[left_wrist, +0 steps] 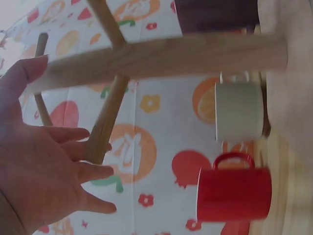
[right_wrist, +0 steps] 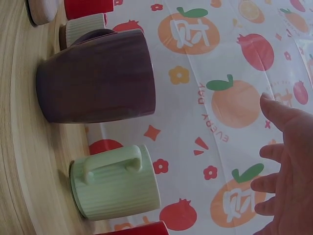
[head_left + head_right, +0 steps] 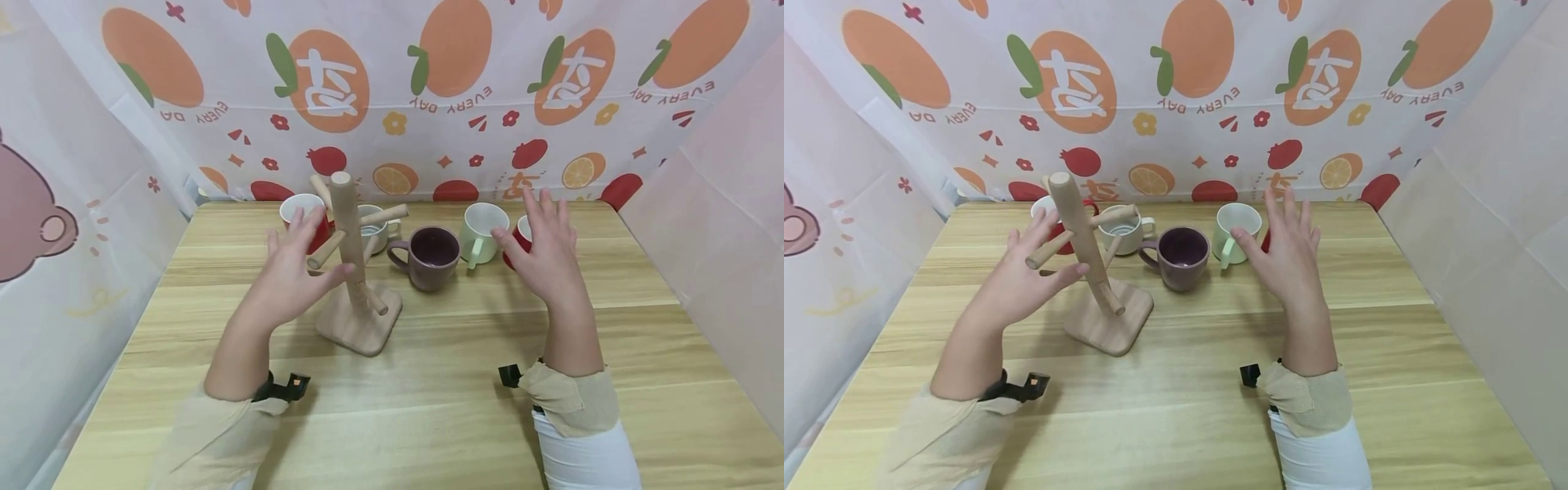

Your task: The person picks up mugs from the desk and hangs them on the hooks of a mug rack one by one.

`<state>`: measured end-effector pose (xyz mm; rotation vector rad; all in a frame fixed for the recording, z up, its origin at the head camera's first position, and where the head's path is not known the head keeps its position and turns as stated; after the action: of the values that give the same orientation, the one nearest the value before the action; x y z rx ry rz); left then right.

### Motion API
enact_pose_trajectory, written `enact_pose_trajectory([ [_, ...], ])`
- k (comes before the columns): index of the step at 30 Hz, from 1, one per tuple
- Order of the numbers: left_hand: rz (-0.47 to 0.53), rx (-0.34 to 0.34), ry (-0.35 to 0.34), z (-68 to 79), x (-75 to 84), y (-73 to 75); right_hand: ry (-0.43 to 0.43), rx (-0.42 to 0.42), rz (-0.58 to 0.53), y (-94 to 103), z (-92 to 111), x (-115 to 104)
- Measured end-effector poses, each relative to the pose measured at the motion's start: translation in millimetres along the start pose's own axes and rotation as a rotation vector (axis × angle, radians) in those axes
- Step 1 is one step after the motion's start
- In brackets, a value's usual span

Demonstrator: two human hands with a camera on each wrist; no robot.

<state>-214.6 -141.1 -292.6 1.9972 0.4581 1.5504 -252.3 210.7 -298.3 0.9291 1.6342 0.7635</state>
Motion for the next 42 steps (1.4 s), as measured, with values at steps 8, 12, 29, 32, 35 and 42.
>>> enact_pose_trajectory([
  [8,0.344,0.012,-0.041,-1.3,9.9,-11.2,0.024,-0.005,-0.013,-1.1,1,-3],
  [12,0.505,0.018,-0.09,-2.4,15.1,-13.9,0.04,-0.007,-0.032,-1.7,0,-5],
  [29,0.539,0.139,-0.193,-2.1,18.9,-21.1,0.052,-0.057,-0.027,-12.3,-2,-10],
  [32,0.513,0.174,-0.191,-2.8,19.0,-20.2,0.047,-0.066,-0.024,-13.7,-1,-9],
  [35,0.506,0.182,-0.188,-4.2,20.1,-23.0,0.05,-0.069,-0.02,-15.1,-1,-9],
  [42,0.545,0.133,-0.205,-4.9,28.5,-29.9,0.114,-0.058,-0.042,-20.9,-3,-14],
])
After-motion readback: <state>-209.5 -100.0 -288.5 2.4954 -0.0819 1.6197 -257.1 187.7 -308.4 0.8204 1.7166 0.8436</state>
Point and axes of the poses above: each hand's wrist, its own z-axis away from the middle knuckle, its own y-axis out of the back of the hand, x = y × z, the point moved 8 cm from there along -z, towards the middle knuckle, and after that the axes turned 6 degrees about z, right-handed, at the moved point
